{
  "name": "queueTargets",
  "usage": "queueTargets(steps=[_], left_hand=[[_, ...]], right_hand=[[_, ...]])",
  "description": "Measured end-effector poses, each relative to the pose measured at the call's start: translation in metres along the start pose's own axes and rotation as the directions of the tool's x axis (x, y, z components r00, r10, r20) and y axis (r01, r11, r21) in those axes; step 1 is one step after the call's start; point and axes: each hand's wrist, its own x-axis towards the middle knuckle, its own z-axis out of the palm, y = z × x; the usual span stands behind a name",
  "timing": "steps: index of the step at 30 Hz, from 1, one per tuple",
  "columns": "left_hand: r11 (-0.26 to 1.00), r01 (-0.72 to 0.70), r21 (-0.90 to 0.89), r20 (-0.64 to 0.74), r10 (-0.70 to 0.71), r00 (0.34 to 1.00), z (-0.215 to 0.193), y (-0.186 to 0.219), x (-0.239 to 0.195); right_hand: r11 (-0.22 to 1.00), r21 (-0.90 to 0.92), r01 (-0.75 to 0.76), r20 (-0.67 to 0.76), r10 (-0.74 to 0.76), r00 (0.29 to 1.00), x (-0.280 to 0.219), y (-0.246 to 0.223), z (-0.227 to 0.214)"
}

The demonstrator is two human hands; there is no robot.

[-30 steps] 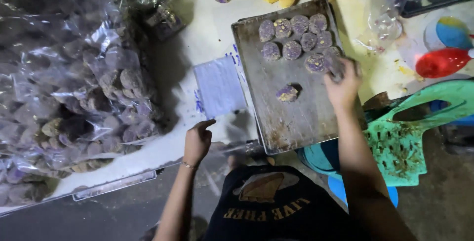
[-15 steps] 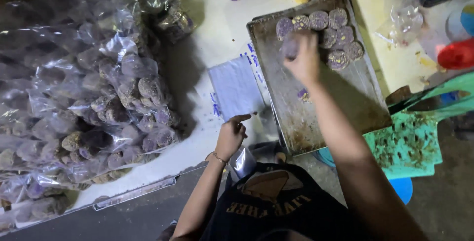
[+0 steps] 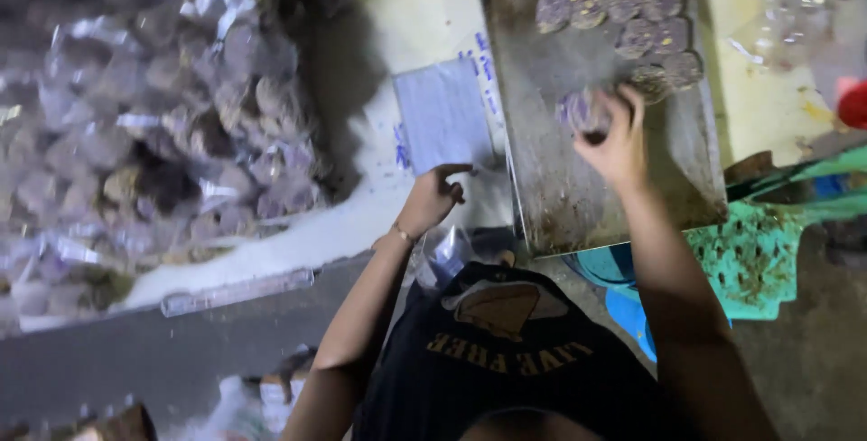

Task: The person repeatedly picks purple round cookies from a metal tray and places them into small clear plastic bags. They seal each bag and set it aside on the table. The person occasionally repositions the tray to access more cookies.

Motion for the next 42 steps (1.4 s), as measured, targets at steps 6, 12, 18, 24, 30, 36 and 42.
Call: queueTargets(steps=[6, 12, 18, 24, 30, 36, 42], left_hand=[[0.97, 0.011, -0.243, 0.071, 0.007, 0.997, -0.001, -0.017, -0.001], [0.993, -0.107, -0.053, -0.112, 0.101, 0.989, 0.036, -0.004, -0.039], [0.981, -0.095, 0.167, -0.332, 0.146, 0.932, 0.051, 0.081, -0.099], [0.991, -0.096, -0.095, -0.424, 0.047, 0.905, 0.037, 0.063, -0.098], [0.981, -0.181, -0.07, -0.409, 0.138, 0.902, 0.032, 0.054, -0.087], [0.978, -0.156, -0.141, -0.344, 0.099, 0.934, 0.015, 0.063, -0.084], [0.886, -0.204, -0.417, -0.368, 0.04, 0.929, 0.02, -0.027, -0.044]], right_hand=[[0.779, 0.592, -0.205, 0.371, -0.038, 0.928, 0.034, -0.146, 0.004], [0.938, 0.152, 0.313, 0.696, -0.326, 0.639, -0.047, -0.13, 0.106], [0.827, 0.071, 0.558, 0.634, -0.47, 0.615, -0.037, -0.138, 0.093], [0.897, 0.275, -0.347, 0.733, 0.038, 0.679, 0.163, -0.175, -0.066], [0.904, -0.143, 0.403, 0.572, -0.256, 0.779, 0.216, 0.018, 0.009], [-0.133, 0.803, -0.581, 0.58, -0.052, 0.813, 0.164, -0.069, 0.017], [0.718, 0.63, 0.296, 0.425, -0.638, 0.642, 0.062, -0.157, 0.052]])
